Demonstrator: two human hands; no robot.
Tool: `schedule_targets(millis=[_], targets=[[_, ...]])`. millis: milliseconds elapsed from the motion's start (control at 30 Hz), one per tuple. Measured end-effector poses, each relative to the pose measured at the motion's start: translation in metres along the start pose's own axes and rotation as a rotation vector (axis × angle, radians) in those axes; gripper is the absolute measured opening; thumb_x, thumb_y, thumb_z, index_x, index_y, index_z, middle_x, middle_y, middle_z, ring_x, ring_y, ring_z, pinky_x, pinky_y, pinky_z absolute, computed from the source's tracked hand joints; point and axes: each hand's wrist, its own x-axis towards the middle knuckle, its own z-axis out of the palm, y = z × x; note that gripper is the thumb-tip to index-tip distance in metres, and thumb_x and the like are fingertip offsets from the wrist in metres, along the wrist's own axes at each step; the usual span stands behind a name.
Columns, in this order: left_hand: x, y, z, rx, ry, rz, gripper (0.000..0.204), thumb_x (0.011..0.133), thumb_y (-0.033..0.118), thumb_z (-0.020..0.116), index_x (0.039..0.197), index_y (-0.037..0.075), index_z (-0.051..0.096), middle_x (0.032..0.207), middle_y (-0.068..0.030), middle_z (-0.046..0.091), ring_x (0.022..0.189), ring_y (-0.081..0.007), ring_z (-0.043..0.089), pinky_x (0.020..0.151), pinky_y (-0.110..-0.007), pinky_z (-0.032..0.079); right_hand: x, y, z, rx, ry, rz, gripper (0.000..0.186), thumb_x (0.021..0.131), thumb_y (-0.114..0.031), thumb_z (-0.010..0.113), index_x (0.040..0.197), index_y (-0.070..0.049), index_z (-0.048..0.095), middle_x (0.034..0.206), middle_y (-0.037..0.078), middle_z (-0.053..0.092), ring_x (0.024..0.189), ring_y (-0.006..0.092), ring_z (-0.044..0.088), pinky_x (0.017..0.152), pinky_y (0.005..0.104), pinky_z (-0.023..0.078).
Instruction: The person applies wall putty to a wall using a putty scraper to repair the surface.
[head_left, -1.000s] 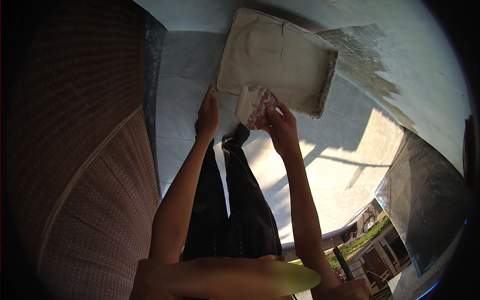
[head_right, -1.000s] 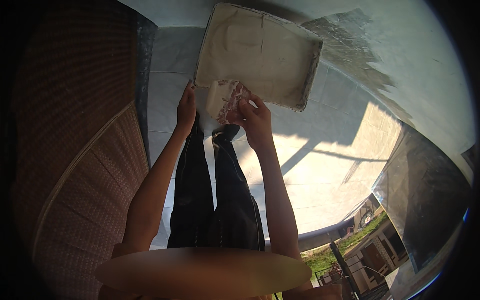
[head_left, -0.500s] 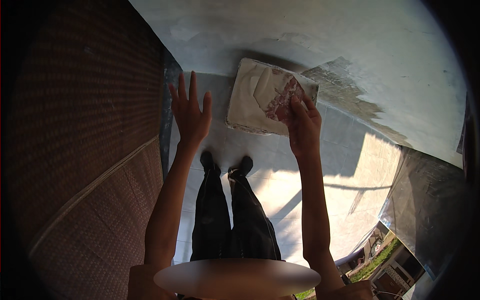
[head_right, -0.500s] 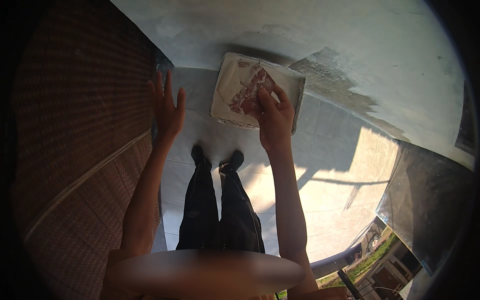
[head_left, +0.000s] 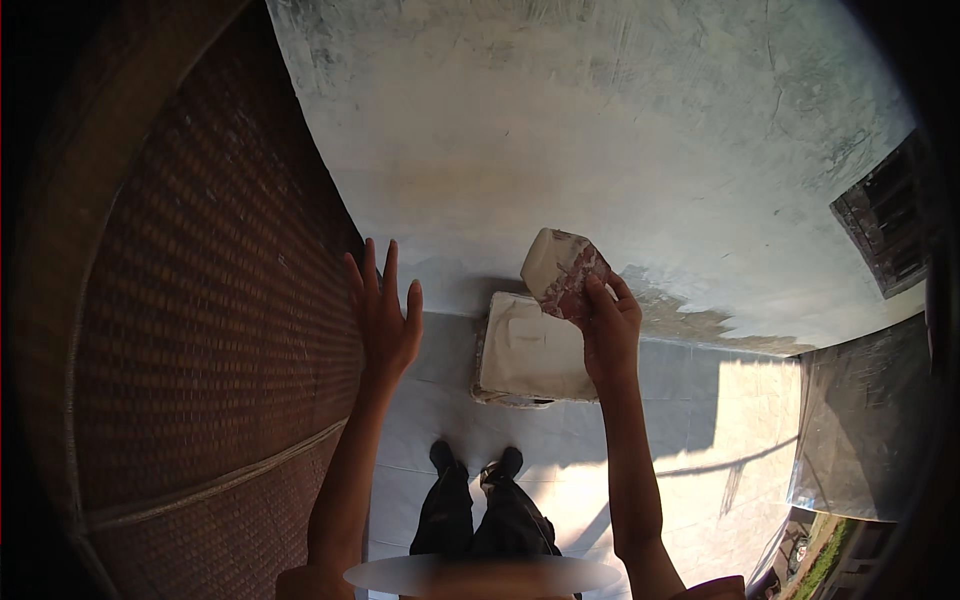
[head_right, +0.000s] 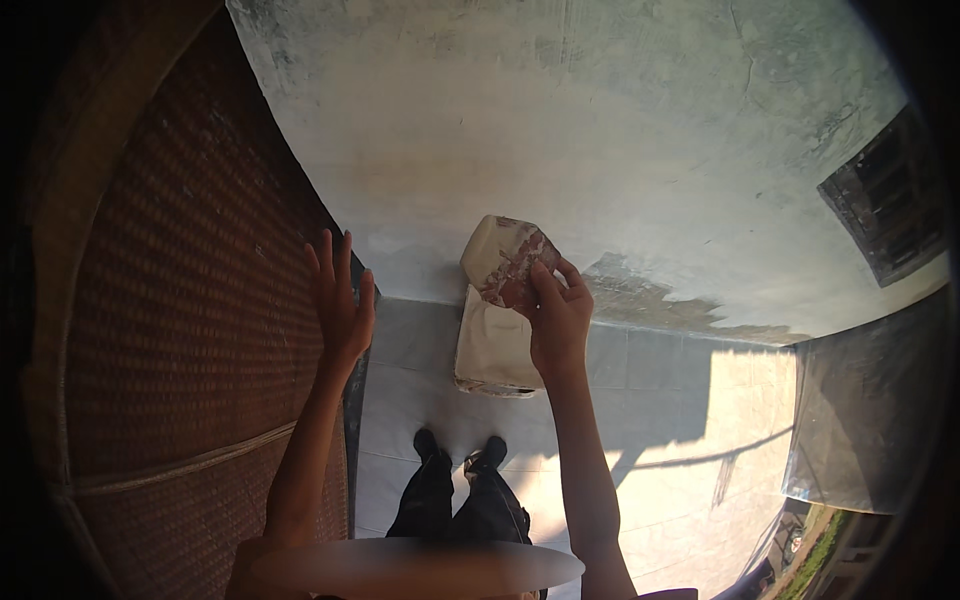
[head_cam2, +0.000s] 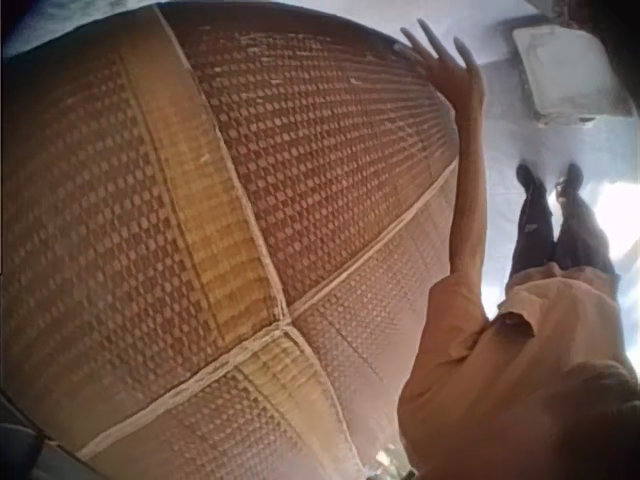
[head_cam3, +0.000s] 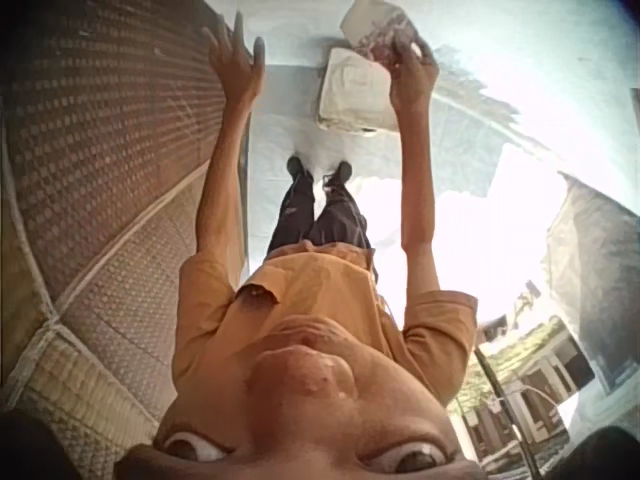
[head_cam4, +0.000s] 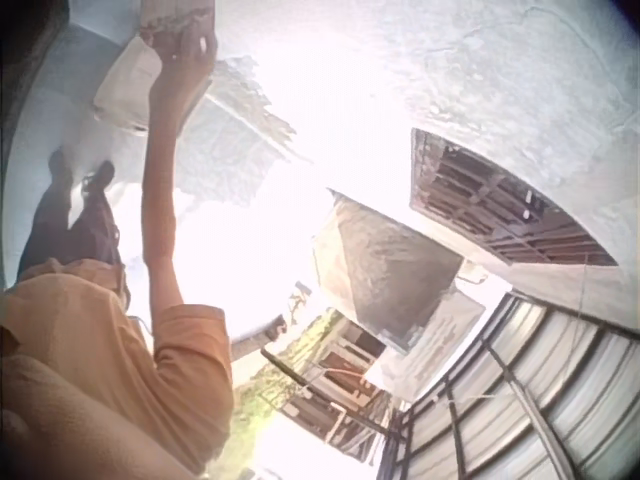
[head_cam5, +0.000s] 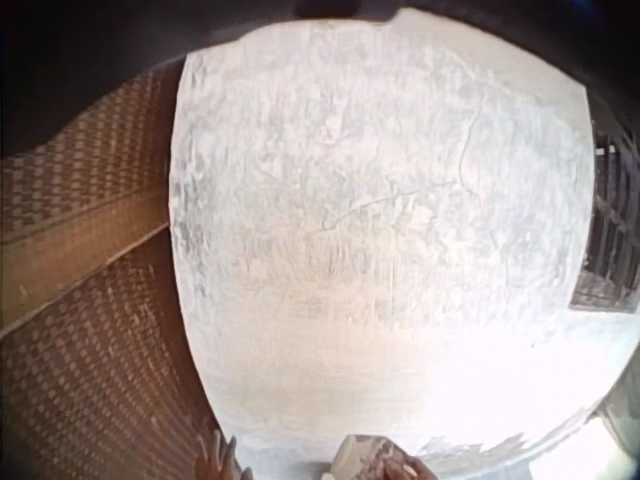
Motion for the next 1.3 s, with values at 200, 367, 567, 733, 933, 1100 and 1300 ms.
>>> schedule_targets(millis=[200,367,567,733,933,1100,1300], targets=[[0.073,0.01,-0.065,0.036,0.119,0.145,0.058,0.099,0.037,0.047,0.151,0.015,0.036,0.161,-0.0158,0.02,0.147,-0.0476,0.009,0.112,-0.064,0.02,-0.001,-0.057,0.063,-0.025,0.009,-0.121,0.025,0.095,-0.007,0.06,0.116,0.004,0.053,0.1,0.013,0.069,0.084,0.0183,0.071,0.073,0.0301,0.063],[0.137,0.039,-0.118,0.068,0.254,0.26,0.057,0.099,0.035,0.046,0.15,0.012,0.037,0.16,-0.0173,0.021,0.147,-0.0484,0.01,0.113,-0.063,0.019,0.005,-0.113,0.112,0.041,-0.046,-0.273,0.03,0.094,-0.006,0.061,0.116,0.01,0.049,0.097,0.017,0.068,0.078,0.019,0.071,0.064,0.0281,0.065],[0.21,0.063,-0.177,0.106,0.428,0.39,0.056,0.1,0.034,0.045,0.15,0.011,0.038,0.16,-0.0179,0.022,0.146,-0.0488,0.011,0.112,-0.063,0.018,0.013,-0.184,0.174,0.06,-0.178,-0.378,0.026,0.094,-0.005,0.059,0.114,0.01,0.051,0.097,0.017,0.068,0.078,0.0194,0.072,0.065,0.0273,0.065],[0.271,0.087,-0.219,0.155,0.579,0.471,0.053,0.101,0.036,0.044,0.149,0.013,0.039,0.16,-0.0153,0.025,0.147,-0.0471,0.013,0.112,-0.062,0.019,0.026,-0.235,0.222,0.05,-0.265,-0.44,0.023,0.095,-0.005,0.057,0.111,0.011,0.053,0.096,0.016,0.068,0.077,0.0189,0.072,0.065,0.0261,0.064],[0.341,0.111,-0.269,0.196,0.756,0.564,0.052,0.102,0.038,0.041,0.149,0.015,0.04,0.158,-0.0151,0.027,0.147,-0.0459,0.014,0.113,-0.063,0.018,0.052,-0.29,0.27,0.059,-0.412,-0.52,0.021,0.095,-0.006,0.055,0.108,0.011,0.057,0.095,0.016,0.068,0.077,0.018,0.071,0.065,0.0238,0.064],[0.388,0.129,-0.311,0.202,0.883,0.616,0.051,0.1,0.034,0.046,0.147,0.015,0.044,0.156,-0.0176,0.032,0.145,-0.0468,0.019,0.112,-0.063,0.02,0.057,-0.335,0.313,0.12,-0.422,-0.637,0.021,0.096,-0.005,0.052,0.107,0.012,0.058,0.098,0.016,0.067,0.081,0.0188,0.07,0.071,0.0274,0.064],[0.45,0.121,-0.342,0.219,1.026,0.726,0.05,0.099,0.033,0.048,0.146,0.016,0.046,0.153,-0.0158,0.037,0.144,-0.0442,0.023,0.112,-0.061,0.023,0.054,-0.359,0.36,0.015,-0.433,-0.761,0.024,0.096,-0.006,0.052,0.11,0.013,0.058,0.1,0.016,0.066,0.083,0.0192,0.069,0.073,0.0287,0.063]])
